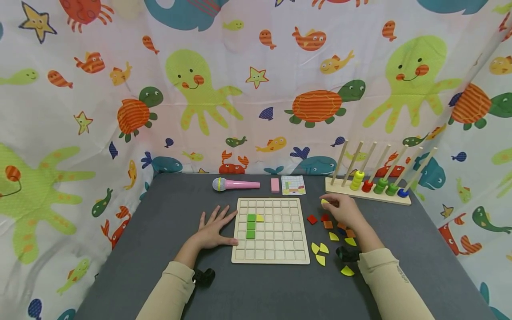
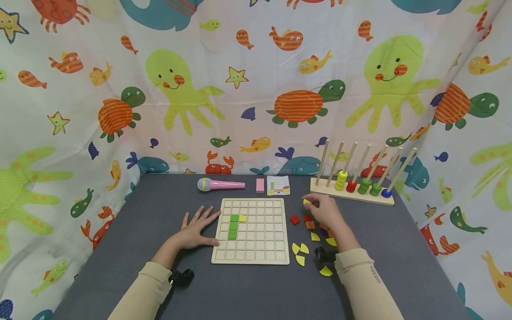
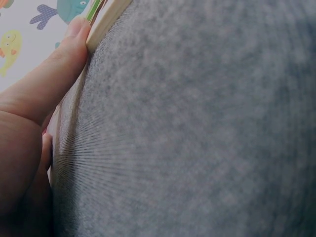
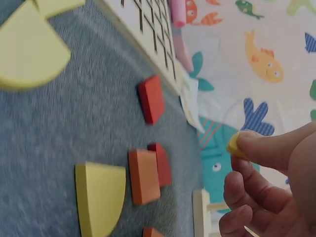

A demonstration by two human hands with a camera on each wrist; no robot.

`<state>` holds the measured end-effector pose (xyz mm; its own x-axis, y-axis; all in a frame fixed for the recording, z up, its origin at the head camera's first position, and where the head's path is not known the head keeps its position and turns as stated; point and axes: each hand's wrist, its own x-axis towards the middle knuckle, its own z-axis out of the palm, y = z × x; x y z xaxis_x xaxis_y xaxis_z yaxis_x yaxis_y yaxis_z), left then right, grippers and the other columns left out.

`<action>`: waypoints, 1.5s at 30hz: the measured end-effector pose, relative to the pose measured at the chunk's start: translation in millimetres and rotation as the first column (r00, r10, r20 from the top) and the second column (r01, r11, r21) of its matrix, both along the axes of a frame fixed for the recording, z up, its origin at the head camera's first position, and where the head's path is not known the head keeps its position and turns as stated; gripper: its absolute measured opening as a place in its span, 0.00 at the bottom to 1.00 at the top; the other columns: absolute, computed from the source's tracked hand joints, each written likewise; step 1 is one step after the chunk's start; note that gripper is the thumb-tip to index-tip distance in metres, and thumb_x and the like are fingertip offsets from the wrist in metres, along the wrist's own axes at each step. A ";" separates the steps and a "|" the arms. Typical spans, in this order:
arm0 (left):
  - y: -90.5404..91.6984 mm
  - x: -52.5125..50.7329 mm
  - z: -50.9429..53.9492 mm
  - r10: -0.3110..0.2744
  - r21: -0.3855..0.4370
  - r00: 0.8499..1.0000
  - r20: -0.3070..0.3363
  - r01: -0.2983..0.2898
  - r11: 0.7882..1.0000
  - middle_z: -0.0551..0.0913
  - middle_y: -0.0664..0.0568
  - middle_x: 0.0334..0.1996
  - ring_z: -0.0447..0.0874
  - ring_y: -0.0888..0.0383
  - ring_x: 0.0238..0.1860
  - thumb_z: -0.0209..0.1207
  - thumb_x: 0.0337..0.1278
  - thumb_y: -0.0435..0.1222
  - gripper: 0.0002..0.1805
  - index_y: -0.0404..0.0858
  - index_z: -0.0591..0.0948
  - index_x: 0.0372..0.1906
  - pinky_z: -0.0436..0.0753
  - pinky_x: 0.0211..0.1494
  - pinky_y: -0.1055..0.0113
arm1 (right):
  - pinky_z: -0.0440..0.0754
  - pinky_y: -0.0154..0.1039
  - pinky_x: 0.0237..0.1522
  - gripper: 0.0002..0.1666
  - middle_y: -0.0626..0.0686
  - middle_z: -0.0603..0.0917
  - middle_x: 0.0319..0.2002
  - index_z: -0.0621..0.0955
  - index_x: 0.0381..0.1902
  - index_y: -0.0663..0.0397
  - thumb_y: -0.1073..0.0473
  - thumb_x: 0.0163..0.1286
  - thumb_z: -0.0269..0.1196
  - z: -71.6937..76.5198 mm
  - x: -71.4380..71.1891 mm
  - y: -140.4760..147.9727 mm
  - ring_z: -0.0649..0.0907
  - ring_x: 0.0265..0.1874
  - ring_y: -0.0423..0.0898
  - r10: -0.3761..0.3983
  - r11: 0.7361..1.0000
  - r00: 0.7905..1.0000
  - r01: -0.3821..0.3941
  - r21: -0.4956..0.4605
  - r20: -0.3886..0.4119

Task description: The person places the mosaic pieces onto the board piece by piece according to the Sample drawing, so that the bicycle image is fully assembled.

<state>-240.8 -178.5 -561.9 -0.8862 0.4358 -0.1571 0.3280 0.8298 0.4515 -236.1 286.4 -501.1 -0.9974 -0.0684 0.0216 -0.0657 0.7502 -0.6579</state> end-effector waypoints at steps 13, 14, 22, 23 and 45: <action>0.9 0.7 4.6 0.002 0.006 1.000 0.023 -0.002 1.000 0.39 0.59 0.83 0.26 0.48 0.82 0.63 0.39 0.76 0.61 0.67 0.49 0.80 0.20 0.74 0.34 | 0.79 0.40 0.31 0.10 0.52 0.88 0.35 0.87 0.44 0.51 0.52 0.72 0.66 8.3 9.5 -33.1 0.81 0.30 0.47 0.020 0.996 1.000 -0.020 -0.084 0.006; 0.7 0.8 4.6 0.002 0.005 1.000 0.025 -0.002 1.000 0.39 0.59 0.83 0.25 0.48 0.82 0.63 0.39 0.76 0.61 0.67 0.49 0.80 0.20 0.74 0.34 | 0.79 0.40 0.32 0.10 0.51 0.88 0.36 0.87 0.43 0.50 0.52 0.71 0.66 7.7 10.2 -36.4 0.81 0.30 0.47 0.027 0.996 1.000 -0.026 -0.087 0.009; -0.2 -3.5 -4.5 0.007 0.002 1.000 0.027 -0.008 1.000 0.37 0.65 0.82 0.23 0.52 0.82 0.60 0.33 0.80 0.63 0.72 0.47 0.79 0.17 0.73 0.37 | 0.80 0.39 0.30 0.10 0.52 0.89 0.39 0.89 0.43 0.50 0.53 0.69 0.69 9.8 13.0 -61.1 0.82 0.32 0.46 0.069 0.992 0.998 -0.069 -0.103 -0.010; 0.0 -3.8 -4.7 0.008 0.001 1.000 0.026 -0.008 1.000 0.37 0.65 0.82 0.23 0.52 0.82 0.60 0.33 0.80 0.63 0.72 0.47 0.79 0.17 0.73 0.37 | 0.79 0.40 0.29 0.10 0.52 0.89 0.38 0.89 0.43 0.51 0.53 0.69 0.69 10.4 13.4 -64.3 0.82 0.30 0.46 0.071 0.991 0.997 -0.072 -0.108 -0.015; -4.5 1.4 5.4 -0.040 0.075 0.998 0.040 0.037 0.996 0.41 0.53 0.83 0.25 0.44 0.82 0.63 0.42 0.74 0.60 0.62 0.51 0.81 0.18 0.72 0.34 | 0.79 0.37 0.31 0.04 0.43 0.85 0.30 0.88 0.37 0.45 0.54 0.67 0.71 -0.9 24.8 -136.4 0.79 0.28 0.42 0.169 0.963 0.985 -0.174 -0.204 -0.042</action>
<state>-239.4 -183.0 -556.4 -0.8622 0.4810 -0.1590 0.3385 0.7805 0.5255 -211.3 150.0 -502.0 -0.9701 -0.2300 0.0770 -0.1993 0.5749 -0.7935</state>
